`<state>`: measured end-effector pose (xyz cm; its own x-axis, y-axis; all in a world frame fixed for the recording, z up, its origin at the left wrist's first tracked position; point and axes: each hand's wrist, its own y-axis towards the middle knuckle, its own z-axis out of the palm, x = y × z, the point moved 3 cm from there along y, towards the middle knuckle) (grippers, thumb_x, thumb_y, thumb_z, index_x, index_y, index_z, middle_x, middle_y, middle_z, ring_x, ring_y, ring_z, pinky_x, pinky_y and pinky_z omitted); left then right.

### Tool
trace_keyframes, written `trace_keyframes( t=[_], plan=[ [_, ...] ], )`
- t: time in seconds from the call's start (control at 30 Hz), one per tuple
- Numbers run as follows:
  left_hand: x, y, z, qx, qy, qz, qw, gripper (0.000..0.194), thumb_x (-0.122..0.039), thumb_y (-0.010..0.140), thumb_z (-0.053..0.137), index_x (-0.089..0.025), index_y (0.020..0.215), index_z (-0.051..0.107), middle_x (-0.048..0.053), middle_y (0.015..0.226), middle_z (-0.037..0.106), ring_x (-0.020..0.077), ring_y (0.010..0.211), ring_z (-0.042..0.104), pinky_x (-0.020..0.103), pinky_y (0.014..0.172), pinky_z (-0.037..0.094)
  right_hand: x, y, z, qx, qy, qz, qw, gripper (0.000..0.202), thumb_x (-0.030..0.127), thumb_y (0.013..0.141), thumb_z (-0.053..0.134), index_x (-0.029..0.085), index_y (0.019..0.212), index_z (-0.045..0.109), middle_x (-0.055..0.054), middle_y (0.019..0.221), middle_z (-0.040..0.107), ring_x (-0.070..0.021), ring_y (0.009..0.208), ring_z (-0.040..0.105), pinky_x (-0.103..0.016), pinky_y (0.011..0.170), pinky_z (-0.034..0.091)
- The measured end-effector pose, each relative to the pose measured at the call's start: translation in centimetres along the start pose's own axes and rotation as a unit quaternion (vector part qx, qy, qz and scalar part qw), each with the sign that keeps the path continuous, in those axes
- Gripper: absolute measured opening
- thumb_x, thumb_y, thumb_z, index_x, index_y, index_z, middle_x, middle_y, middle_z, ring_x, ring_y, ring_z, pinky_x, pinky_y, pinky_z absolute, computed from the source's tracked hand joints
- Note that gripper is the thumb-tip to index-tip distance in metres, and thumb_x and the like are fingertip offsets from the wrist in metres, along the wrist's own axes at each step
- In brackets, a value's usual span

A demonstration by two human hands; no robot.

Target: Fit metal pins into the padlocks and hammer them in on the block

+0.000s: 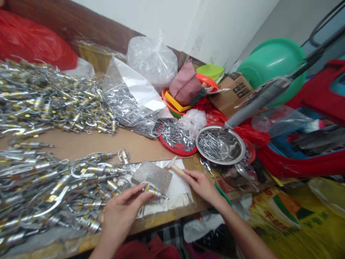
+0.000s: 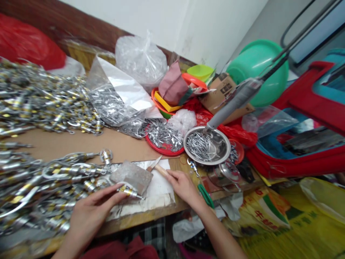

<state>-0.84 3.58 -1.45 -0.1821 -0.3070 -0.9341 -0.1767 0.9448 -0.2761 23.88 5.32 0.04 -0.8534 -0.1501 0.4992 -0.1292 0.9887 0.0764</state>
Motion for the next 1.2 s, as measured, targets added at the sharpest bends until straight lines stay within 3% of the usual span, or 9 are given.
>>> trace_keyframes(
  t=[0.17,0.23,0.4,0.53,0.63,0.7,0.83,1.1,1.2],
  plan=[
    [-0.9,0.3,-0.9,-0.007,0.076,0.251,0.965,0.012,-0.034,0.06,0.069,-0.025,0.067,0.072,0.002,0.074,0.062,0.0166,0.07,0.06,0.024,0.061,0.049,0.8,7.7,-0.2,-0.049,-0.094,-0.047,0.993,0.029,0.012,0.084,0.041,0.018,0.1,0.064,-0.008,0.102,0.062,-0.0177,0.097,0.055,-0.028,0.084,0.041],
    [-1.2,0.0,-1.0,-0.018,0.092,0.327,0.94,0.009,-0.029,0.064,0.067,-0.022,0.068,0.071,0.004,0.082,0.061,0.0167,0.076,0.06,0.024,0.065,0.048,0.6,10.6,0.4,-0.025,-0.104,-0.053,0.993,0.028,0.007,0.078,0.046,0.02,0.09,0.068,-0.007,0.094,0.065,-0.0187,0.093,0.056,-0.028,0.082,0.041],
    [-1.4,0.2,-0.9,0.036,0.131,0.36,0.923,0.007,-0.023,0.069,0.064,-0.021,0.072,0.07,0.003,0.079,0.062,0.0147,0.074,0.061,0.022,0.066,0.048,-0.2,14.0,1.1,-0.012,-0.09,-0.057,0.994,0.024,0.005,0.068,0.056,0.02,0.08,0.07,-0.006,0.079,0.065,-0.0185,0.081,0.059,-0.025,0.075,0.042],
    [-1.7,0.4,-0.8,0.062,0.131,0.333,0.932,0.009,-0.024,0.07,0.062,-0.022,0.073,0.071,0.002,0.074,0.064,0.0134,0.07,0.062,0.02,0.062,0.049,0.4,12.5,0.2,-0.08,-0.038,-0.042,0.995,0.018,0.011,0.074,0.054,0.015,0.082,0.069,-0.009,0.084,0.065,-0.019,0.082,0.059,-0.029,0.077,0.043],
    [-1.9,0.2,-0.8,0.057,0.112,0.322,0.938,0.013,-0.024,0.07,0.063,-0.023,0.08,0.07,0.001,0.074,0.065,0.0129,0.069,0.062,0.019,0.062,0.049,3.0,9.1,0.0,-0.123,0.02,-0.03,0.992,0.019,0.017,0.079,0.051,0.014,0.085,0.068,-0.008,0.085,0.067,-0.0167,0.079,0.061,-0.028,0.074,0.046],
    [-2.0,0.2,-0.7,0.034,0.101,0.312,0.944,0.02,-0.025,0.068,0.065,-0.022,0.087,0.069,0.0,0.074,0.067,0.0134,0.069,0.062,0.02,0.063,0.049,5.6,6.5,0.4,-0.108,0.088,-0.049,0.989,0.016,0.02,0.079,0.054,0.017,0.083,0.069,-0.004,0.08,0.068,-0.0135,0.072,0.062,-0.024,0.067,0.049],
    [-2.0,0.2,-0.4,0.008,0.093,0.285,0.954,0.033,-0.025,0.063,0.068,-0.018,0.096,0.066,0.001,0.073,0.068,0.0141,0.067,0.062,0.022,0.065,0.049,9.9,2.7,1.6,-0.025,0.329,-0.124,0.936,0.012,0.015,0.073,0.061,0.019,0.076,0.071,-0.003,0.071,0.068,-0.0132,0.067,0.062,-0.023,0.064,0.049],
    [-3.4,-0.2,-0.6,0.061,0.035,0.314,0.947,0.018,-0.017,0.066,0.063,-0.024,0.081,0.072,-0.001,0.066,0.064,0.0112,0.061,0.059,0.018,0.054,0.046,10.2,1.6,1.7,-0.009,0.393,-0.136,0.909,0.01,0.017,0.074,0.061,0.018,0.075,0.071,-0.004,0.071,0.066,-0.0142,0.07,0.061,-0.025,0.066,0.049],
    [-3.7,-0.4,-0.9,0.072,0.003,0.268,0.961,0.012,-0.019,0.065,0.064,-0.026,0.071,0.073,-0.001,0.065,0.062,0.0116,0.06,0.058,0.019,0.053,0.045,10.2,0.8,1.2,-0.052,0.343,-0.179,0.92,0.013,0.018,0.074,0.061,0.017,0.085,0.068,-0.006,0.078,0.066,-0.0152,0.076,0.062,-0.027,0.072,0.05]
  ],
)
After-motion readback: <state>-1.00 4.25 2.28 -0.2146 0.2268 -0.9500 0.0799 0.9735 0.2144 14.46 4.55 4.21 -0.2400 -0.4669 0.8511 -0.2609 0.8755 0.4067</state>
